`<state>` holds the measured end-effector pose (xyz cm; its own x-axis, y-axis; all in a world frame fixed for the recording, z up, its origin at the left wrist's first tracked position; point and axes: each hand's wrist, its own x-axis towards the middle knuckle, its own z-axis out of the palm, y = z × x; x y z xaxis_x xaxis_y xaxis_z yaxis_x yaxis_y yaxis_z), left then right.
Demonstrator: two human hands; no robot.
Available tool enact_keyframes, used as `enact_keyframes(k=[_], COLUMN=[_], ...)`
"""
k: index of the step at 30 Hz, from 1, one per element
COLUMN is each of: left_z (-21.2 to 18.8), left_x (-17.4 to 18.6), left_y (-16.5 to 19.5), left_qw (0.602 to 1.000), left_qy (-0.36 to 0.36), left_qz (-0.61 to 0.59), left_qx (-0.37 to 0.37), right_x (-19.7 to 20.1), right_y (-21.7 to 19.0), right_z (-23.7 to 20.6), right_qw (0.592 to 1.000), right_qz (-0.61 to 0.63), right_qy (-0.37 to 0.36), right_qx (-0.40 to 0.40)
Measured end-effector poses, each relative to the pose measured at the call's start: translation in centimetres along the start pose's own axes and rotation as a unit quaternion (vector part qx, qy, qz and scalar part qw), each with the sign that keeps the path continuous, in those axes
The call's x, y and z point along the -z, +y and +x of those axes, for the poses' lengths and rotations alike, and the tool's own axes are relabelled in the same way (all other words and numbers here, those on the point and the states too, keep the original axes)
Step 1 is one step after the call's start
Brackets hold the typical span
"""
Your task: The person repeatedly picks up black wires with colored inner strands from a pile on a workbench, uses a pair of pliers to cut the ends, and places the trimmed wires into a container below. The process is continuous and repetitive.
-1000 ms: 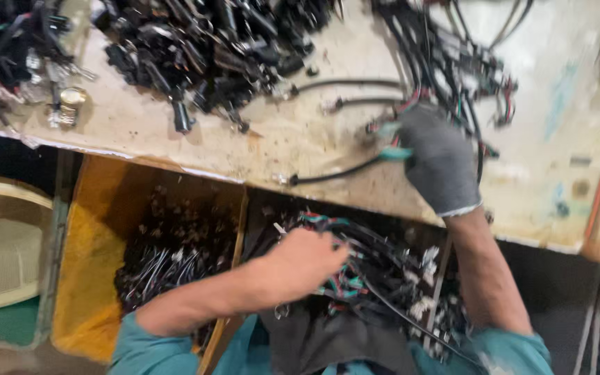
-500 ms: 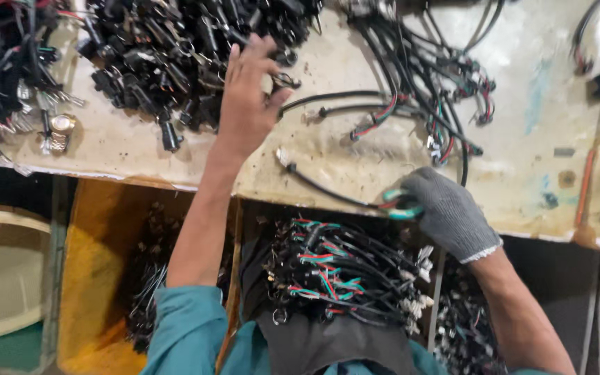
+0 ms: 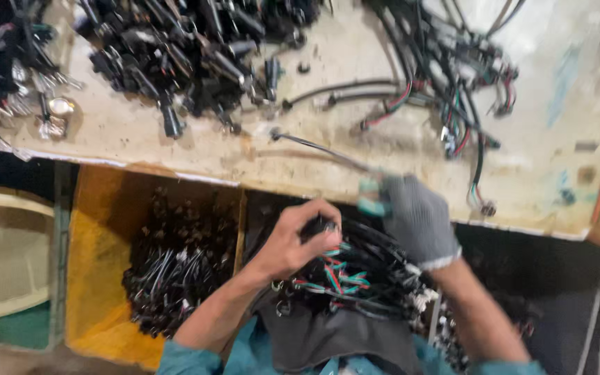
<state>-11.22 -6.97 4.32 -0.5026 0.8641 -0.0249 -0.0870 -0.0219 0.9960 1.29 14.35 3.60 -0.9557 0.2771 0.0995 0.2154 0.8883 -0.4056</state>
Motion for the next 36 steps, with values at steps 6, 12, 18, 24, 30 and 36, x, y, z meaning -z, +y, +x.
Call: enact_keyframes(k=[6, 12, 18, 24, 30, 36], left_z=[-0.4, -0.9, -0.6, -0.7, -0.2, 0.3], left_x=[-1.5, -0.8, -0.7, -1.4, -1.5, -0.6], left_y=[-0.2, 1.3, 0.8, -0.2, 0.0, 1.4], left_qw=[0.999, 0.997, 0.994, 0.995, 0.995, 0.996], left_qy=[0.006, -0.026, -0.03, -0.046, -0.028, -0.089], left_qz=[-0.045, -0.06, -0.087, -0.082, -0.09, 0.004], left_qx=[0.021, 0.029, 0.051, 0.034, 0.018, 0.032], right_x=[0.5, 0.3, 0.6, 1.2, 3.9, 7.2], right_y=[2.6, -0.1, -3.2, -3.1, -0.9, -5.4], right_z=[1.3, -1.1, -3.7, -3.8, 1.0, -0.9], right_qw=[0.984, 0.735, 0.647, 0.755, 0.977, 0.938], right_qz=[0.166, 0.584, 0.695, 0.554, 0.007, 0.265], right_qy=[0.034, 0.069, 0.148, 0.2, 0.191, 0.13], right_qx=[-0.052, -0.337, -0.278, -0.288, -0.094, -0.182])
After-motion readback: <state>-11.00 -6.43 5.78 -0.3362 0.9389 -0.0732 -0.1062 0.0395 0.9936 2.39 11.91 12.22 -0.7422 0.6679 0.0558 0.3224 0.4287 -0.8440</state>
